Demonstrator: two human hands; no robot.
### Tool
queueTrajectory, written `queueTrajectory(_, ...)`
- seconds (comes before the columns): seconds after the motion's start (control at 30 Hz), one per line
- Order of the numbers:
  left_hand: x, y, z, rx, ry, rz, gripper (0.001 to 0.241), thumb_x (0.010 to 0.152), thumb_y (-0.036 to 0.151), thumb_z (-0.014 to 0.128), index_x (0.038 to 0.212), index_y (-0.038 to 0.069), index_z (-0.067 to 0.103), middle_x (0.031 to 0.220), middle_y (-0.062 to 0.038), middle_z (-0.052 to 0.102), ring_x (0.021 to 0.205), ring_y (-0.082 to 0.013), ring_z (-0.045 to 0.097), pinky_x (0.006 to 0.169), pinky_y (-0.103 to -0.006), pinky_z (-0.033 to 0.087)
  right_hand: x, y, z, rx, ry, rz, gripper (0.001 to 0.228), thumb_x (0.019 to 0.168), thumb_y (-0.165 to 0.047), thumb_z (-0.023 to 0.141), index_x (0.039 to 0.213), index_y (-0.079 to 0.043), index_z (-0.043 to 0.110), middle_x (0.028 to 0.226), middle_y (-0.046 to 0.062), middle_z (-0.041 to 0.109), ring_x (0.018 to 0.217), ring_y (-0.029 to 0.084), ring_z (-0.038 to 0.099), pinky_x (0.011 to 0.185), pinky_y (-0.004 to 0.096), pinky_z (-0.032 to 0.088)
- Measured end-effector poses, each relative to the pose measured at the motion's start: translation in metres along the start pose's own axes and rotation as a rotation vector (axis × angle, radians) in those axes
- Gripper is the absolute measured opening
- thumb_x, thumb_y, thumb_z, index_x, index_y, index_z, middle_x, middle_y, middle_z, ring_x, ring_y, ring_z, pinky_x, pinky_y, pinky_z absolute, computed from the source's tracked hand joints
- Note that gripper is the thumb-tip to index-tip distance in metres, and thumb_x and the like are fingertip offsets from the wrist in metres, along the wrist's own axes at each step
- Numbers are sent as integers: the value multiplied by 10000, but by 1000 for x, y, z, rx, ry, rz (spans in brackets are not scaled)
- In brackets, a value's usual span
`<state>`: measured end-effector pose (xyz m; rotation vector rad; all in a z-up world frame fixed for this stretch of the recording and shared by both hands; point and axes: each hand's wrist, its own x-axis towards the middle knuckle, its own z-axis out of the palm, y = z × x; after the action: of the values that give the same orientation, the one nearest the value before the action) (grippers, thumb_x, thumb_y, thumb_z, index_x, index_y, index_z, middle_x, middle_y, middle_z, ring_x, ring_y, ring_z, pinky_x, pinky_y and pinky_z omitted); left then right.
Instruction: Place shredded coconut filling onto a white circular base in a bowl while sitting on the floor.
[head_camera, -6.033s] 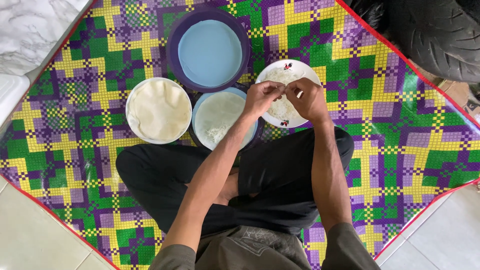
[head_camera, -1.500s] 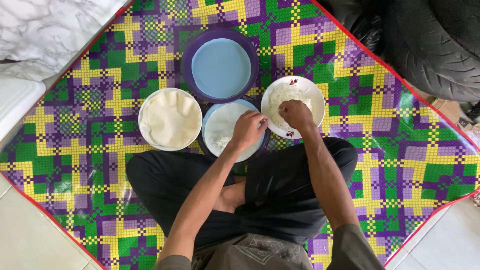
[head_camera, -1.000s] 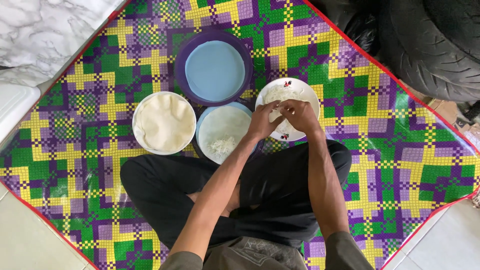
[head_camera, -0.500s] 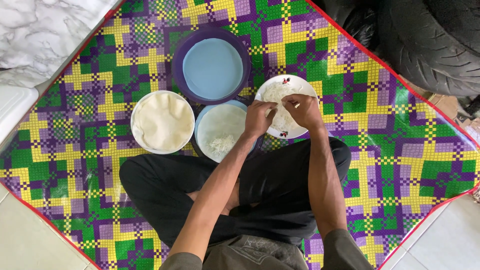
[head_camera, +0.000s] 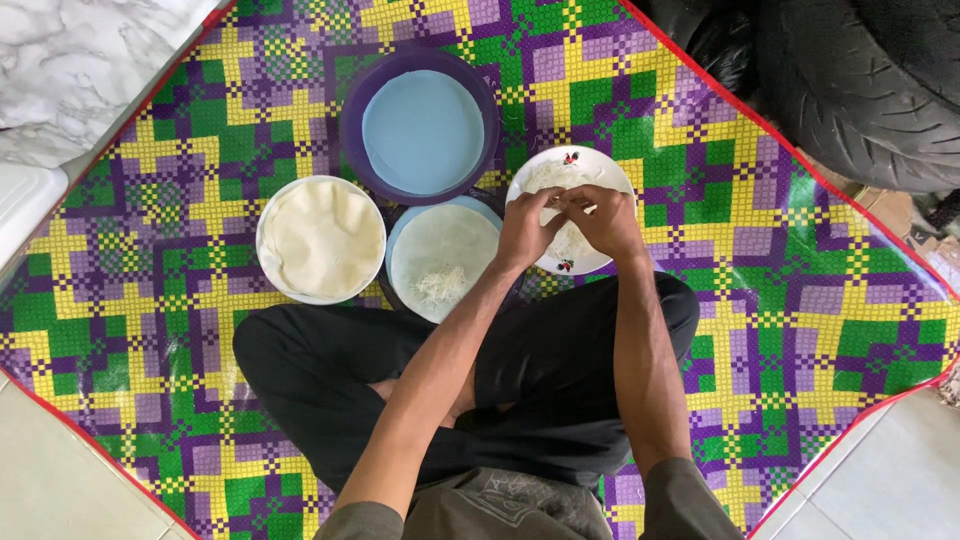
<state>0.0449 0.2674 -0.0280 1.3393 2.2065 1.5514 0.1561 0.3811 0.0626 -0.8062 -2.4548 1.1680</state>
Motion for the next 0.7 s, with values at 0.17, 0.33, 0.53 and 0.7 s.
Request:
queueTrajectory(0.17,-3,-5,3,9,61,41,177,913,259,848,1071,291,774,848,88,800,837,-172,769,786,-337,584,3,16,0,-10,24,-7,147,904,-140,771,1030,-154,846,867,92,804,858,280,788,761,382,624)
queueTrajectory(0.33,1,-2,-7,2,60,76,144,879,232,859,989,308,805,813,90,796,796,-158,762,752,-315,584,3,13,2,-34,20,-24,132,885,-159,768,988,-150,849,848,110,799,852,311,782,758,434,629)
queueTrajectory(0.53,5,16,-33,-27,31,80,106,913,118,803,976,203,803,769,1,781,790,-244,764,776,-354,595,2,27,7,-78,20,2,108,855,-190,798,947,-162,847,838,92,798,846,320,779,784,432,630)
queueTrajectory(0.7,5,-2,-57,-45,69,30,86,883,136,824,956,179,807,773,-46,779,805,-293,753,760,-412,609,-1,54,7,-149,112,93,108,854,-238,797,951,-217,840,819,34,788,844,258,775,817,402,636)
